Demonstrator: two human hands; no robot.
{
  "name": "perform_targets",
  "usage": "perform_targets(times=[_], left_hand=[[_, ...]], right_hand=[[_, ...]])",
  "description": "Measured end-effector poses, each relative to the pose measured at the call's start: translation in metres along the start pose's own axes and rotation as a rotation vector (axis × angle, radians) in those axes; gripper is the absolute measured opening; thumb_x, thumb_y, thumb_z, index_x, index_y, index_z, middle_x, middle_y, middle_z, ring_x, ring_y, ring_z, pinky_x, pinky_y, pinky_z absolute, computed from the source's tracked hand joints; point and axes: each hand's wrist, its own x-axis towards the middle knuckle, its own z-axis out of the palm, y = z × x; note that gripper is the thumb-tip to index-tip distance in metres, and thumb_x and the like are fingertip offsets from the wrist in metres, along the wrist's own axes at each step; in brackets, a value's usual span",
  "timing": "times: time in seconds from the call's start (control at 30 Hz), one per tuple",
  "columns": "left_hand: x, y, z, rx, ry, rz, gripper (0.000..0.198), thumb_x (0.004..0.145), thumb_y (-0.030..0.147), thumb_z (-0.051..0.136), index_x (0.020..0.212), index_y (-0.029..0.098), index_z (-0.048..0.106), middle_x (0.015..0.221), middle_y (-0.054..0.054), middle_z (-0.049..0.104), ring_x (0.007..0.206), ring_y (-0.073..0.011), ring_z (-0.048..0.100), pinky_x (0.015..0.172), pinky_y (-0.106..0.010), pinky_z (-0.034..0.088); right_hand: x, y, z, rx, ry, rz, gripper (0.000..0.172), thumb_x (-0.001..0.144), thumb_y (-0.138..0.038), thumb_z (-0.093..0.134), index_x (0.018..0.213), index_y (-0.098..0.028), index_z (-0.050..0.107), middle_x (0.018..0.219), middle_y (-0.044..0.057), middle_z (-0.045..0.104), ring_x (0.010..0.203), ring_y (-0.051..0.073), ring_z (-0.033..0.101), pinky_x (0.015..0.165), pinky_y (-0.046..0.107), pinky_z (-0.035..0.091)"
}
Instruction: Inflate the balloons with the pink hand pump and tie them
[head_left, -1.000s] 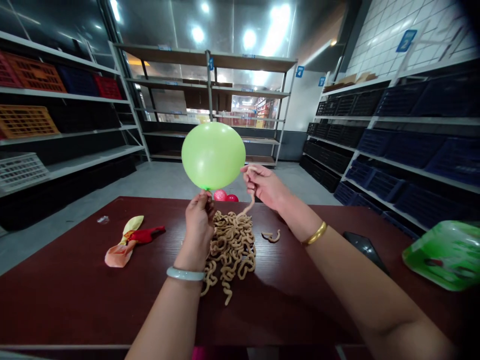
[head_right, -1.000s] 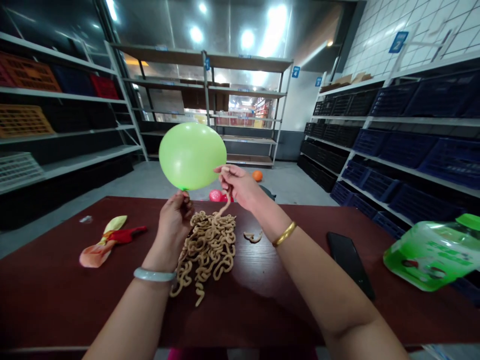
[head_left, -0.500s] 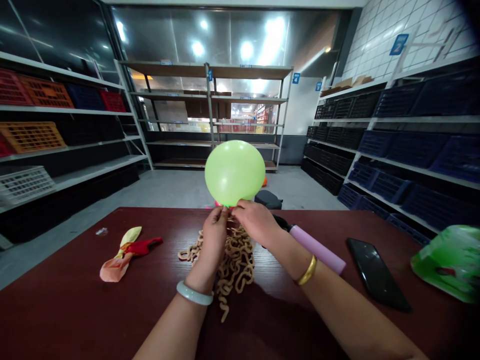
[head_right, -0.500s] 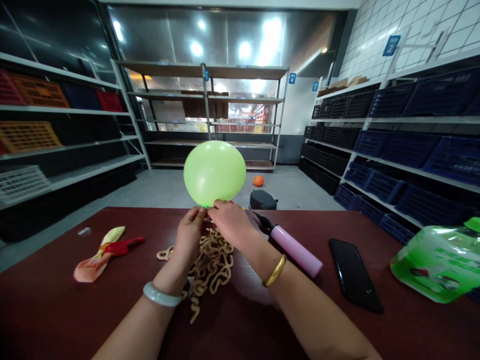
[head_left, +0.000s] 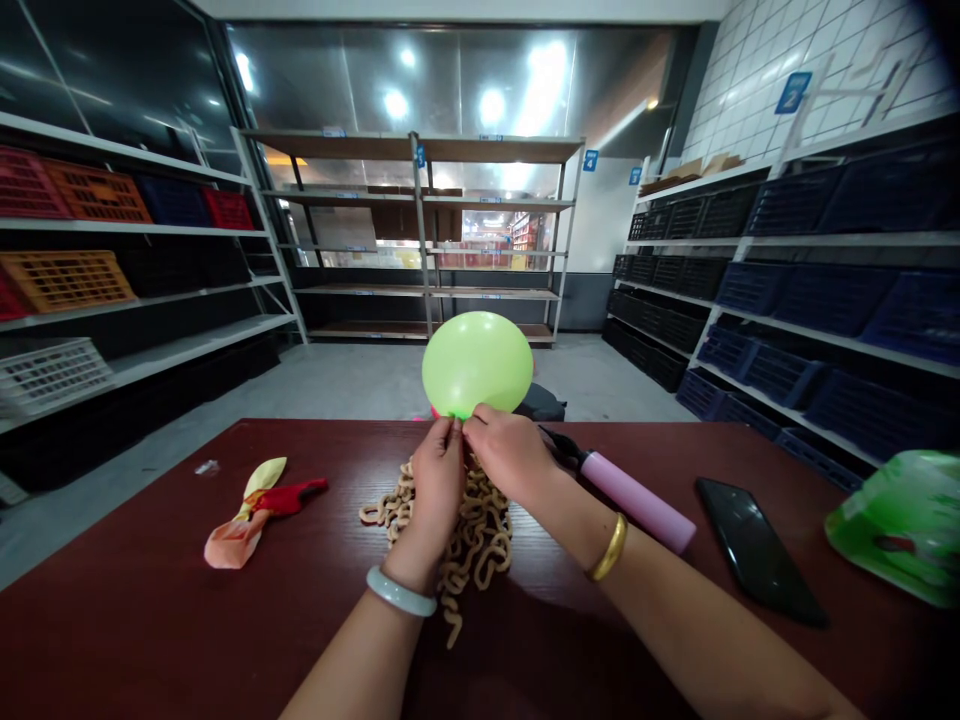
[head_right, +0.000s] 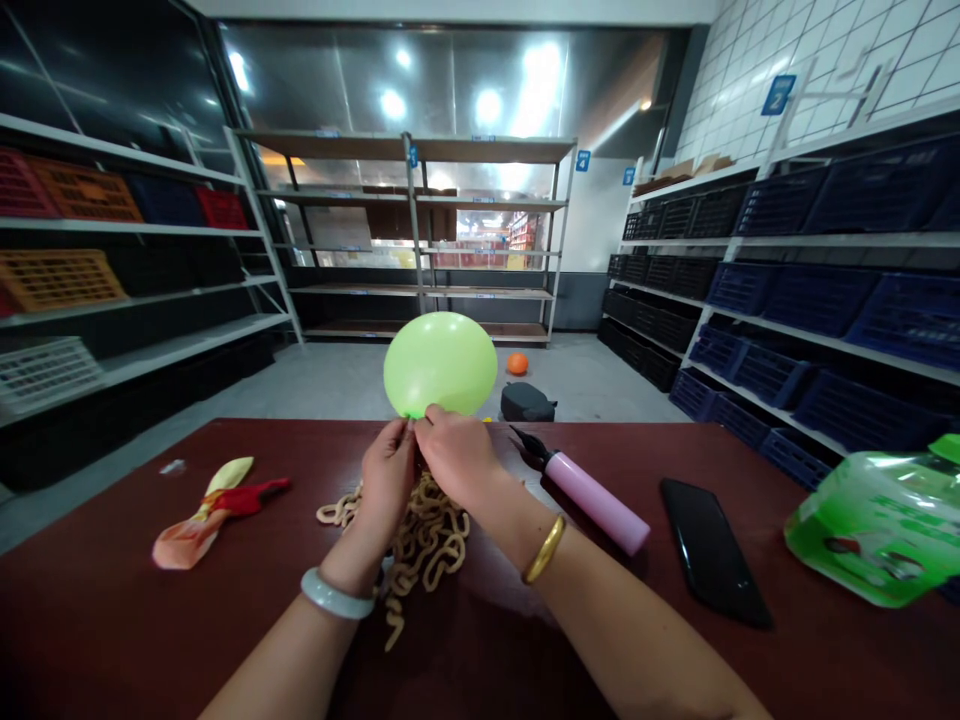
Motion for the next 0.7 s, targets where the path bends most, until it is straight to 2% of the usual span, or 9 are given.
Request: perform_targets(times=[0.1, 0.23, 0.43, 0.5, 0.6, 0.7], left_hand=[[0.0, 0.004, 0.0, -0.104, 0.026, -0.033, 0.011, 0.082, 0.028, 0.063, 0.078, 0.02, 0.069, 0.072, -0.003, 0.065, 0.065, -0.0159, 0.052, 0.06, -0.022, 0.036], [0.002, 0.003, 0.0, -0.272, 0.027, -0.15, 0.009, 0.078, 0.026, 0.066, 0.076, 0.018, 0.067, 0.069, -0.003, 0.063, 0.061, -0.0151, 0.051, 0.056, -0.022, 0.036], [0.01, -0.009, -0.001, -0.359, -0.009, -0.265, 0.017, 0.073, 0.03, 0.071, 0.068, 0.017, 0.061, 0.058, 0.001, 0.054, 0.05, -0.0112, 0.043, 0.047, -0.021, 0.03], [0.011, -0.012, 0.0, -0.402, -0.037, -0.32, 0.022, 0.072, 0.034, 0.071, 0.067, 0.017, 0.058, 0.052, 0.004, 0.047, 0.044, -0.009, 0.037, 0.043, -0.02, 0.026], [0.009, -0.01, 0.003, -0.521, -0.102, -0.396, 0.027, 0.073, 0.039, 0.069, 0.069, 0.018, 0.053, 0.051, 0.006, 0.042, 0.04, -0.0065, 0.031, 0.04, -0.019, 0.021], [0.005, -0.002, 0.004, -0.607, -0.14, -0.433, 0.026, 0.072, 0.037, 0.069, 0.072, 0.018, 0.05, 0.053, 0.007, 0.041, 0.039, -0.005, 0.03, 0.039, -0.017, 0.02]], right_hand=[[0.0, -0.003, -0.001, -0.008, 0.005, 0.005, 0.027, 0.098, -0.018, 0.038, 0.103, -0.016, 0.064, 0.1, 0.012, 0.063, 0.082, 0.022, 0.061, 0.065, 0.03, 0.045], [0.002, -0.005, 0.001, -0.006, -0.001, -0.014, 0.034, 0.1, -0.019, 0.031, 0.104, -0.015, 0.065, 0.102, 0.013, 0.064, 0.084, 0.023, 0.062, 0.067, 0.031, 0.044], [0.008, 0.009, 0.0, 0.101, -0.003, -0.064, 0.022, 0.095, -0.022, 0.048, 0.098, -0.017, 0.069, 0.097, 0.011, 0.067, 0.084, 0.022, 0.062, 0.069, 0.031, 0.043], [0.016, 0.014, -0.004, 0.233, 0.036, -0.03, 0.016, 0.092, -0.021, 0.055, 0.094, -0.018, 0.071, 0.093, 0.009, 0.069, 0.084, 0.021, 0.063, 0.07, 0.031, 0.043], [0.035, 0.017, -0.013, 0.609, 0.096, 0.105, 0.009, 0.085, -0.019, 0.064, 0.089, -0.018, 0.072, 0.087, 0.005, 0.071, 0.081, 0.018, 0.064, 0.073, 0.03, 0.045], [0.056, 0.012, -0.024, 1.11, 0.054, 0.185, 0.019, 0.088, -0.019, 0.059, 0.104, -0.019, 0.069, 0.09, 0.004, 0.072, 0.079, 0.016, 0.065, 0.072, 0.03, 0.049]])
